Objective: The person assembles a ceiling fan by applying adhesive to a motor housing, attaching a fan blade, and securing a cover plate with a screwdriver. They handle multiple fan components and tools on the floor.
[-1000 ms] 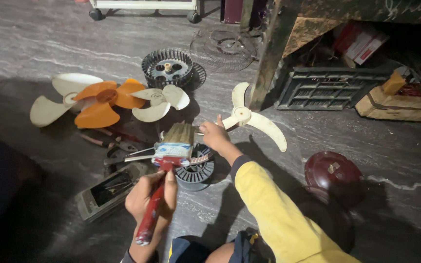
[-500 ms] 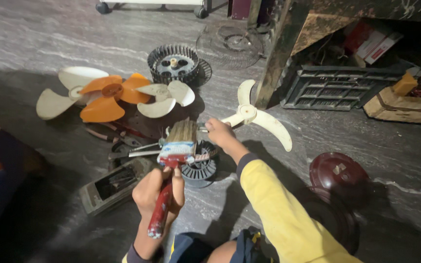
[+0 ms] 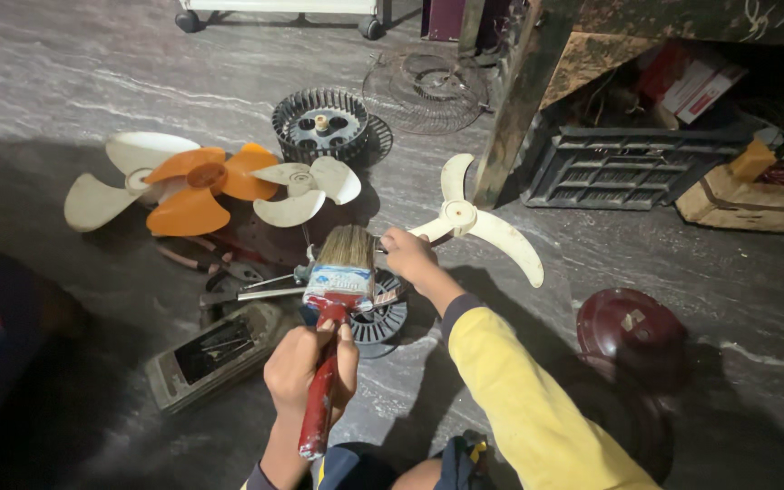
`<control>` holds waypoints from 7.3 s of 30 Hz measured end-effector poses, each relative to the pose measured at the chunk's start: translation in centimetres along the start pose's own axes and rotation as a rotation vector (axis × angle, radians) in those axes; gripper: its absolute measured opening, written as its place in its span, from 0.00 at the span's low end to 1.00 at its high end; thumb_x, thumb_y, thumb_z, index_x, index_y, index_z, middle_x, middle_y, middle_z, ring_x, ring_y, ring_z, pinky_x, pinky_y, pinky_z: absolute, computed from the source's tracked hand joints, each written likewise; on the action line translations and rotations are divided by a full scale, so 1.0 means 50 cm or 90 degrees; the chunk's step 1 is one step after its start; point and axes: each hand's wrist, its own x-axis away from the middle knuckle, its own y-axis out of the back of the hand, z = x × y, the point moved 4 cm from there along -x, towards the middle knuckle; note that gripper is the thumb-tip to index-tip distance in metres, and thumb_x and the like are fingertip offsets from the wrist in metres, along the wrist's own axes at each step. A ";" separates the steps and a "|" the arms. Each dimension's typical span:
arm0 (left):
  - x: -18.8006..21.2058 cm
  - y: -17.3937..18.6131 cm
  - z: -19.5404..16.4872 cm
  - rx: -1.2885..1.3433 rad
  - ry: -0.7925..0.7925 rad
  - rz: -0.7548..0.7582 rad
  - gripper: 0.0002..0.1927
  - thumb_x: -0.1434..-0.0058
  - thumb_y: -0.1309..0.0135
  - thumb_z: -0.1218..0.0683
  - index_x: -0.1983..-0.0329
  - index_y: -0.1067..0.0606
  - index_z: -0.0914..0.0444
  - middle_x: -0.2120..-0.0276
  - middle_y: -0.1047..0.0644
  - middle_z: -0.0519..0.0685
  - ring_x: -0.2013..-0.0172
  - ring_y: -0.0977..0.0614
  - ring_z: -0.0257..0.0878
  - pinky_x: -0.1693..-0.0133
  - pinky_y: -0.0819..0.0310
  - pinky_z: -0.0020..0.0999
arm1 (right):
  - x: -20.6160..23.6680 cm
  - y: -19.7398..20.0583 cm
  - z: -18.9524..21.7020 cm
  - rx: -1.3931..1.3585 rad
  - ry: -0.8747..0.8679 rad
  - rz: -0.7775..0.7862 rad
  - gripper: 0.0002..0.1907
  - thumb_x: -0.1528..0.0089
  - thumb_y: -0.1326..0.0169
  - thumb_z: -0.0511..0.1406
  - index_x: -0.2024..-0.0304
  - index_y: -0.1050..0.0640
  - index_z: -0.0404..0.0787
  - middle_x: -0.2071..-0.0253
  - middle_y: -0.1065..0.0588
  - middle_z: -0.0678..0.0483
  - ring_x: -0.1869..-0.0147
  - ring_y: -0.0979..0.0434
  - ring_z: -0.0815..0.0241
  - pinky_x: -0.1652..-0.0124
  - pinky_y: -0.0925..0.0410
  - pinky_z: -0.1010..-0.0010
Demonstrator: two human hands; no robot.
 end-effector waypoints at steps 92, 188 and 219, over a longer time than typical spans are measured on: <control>0.248 -0.093 0.337 -0.346 0.126 0.333 0.27 0.50 0.44 0.62 0.44 0.25 0.61 0.59 0.27 0.59 0.57 0.25 0.57 0.61 0.26 0.48 | -0.022 -0.022 -0.046 -0.002 0.044 0.004 0.12 0.33 0.50 0.46 0.54 0.22 0.49 0.61 0.23 0.43 0.53 0.22 0.41 0.53 0.32 0.54; 0.787 -0.898 0.015 0.724 0.856 0.495 0.19 0.46 0.40 0.63 0.51 0.28 0.69 0.64 0.17 0.50 0.62 0.17 0.46 0.58 0.21 0.45 | 0.355 0.174 -0.718 -0.094 -0.230 -0.745 0.21 0.36 0.45 0.43 0.41 0.23 0.47 0.40 0.25 0.48 0.35 0.33 0.42 0.38 0.41 0.51; 0.227 -0.491 0.382 0.144 0.475 -0.027 0.14 0.31 0.49 0.55 0.56 0.22 0.72 0.76 0.23 0.63 0.76 0.27 0.44 0.66 0.31 0.44 | 0.116 0.039 -0.392 -0.557 -0.232 -0.371 0.24 0.34 0.48 0.37 0.35 0.27 0.55 0.47 0.23 0.59 0.51 0.23 0.61 0.64 0.27 0.61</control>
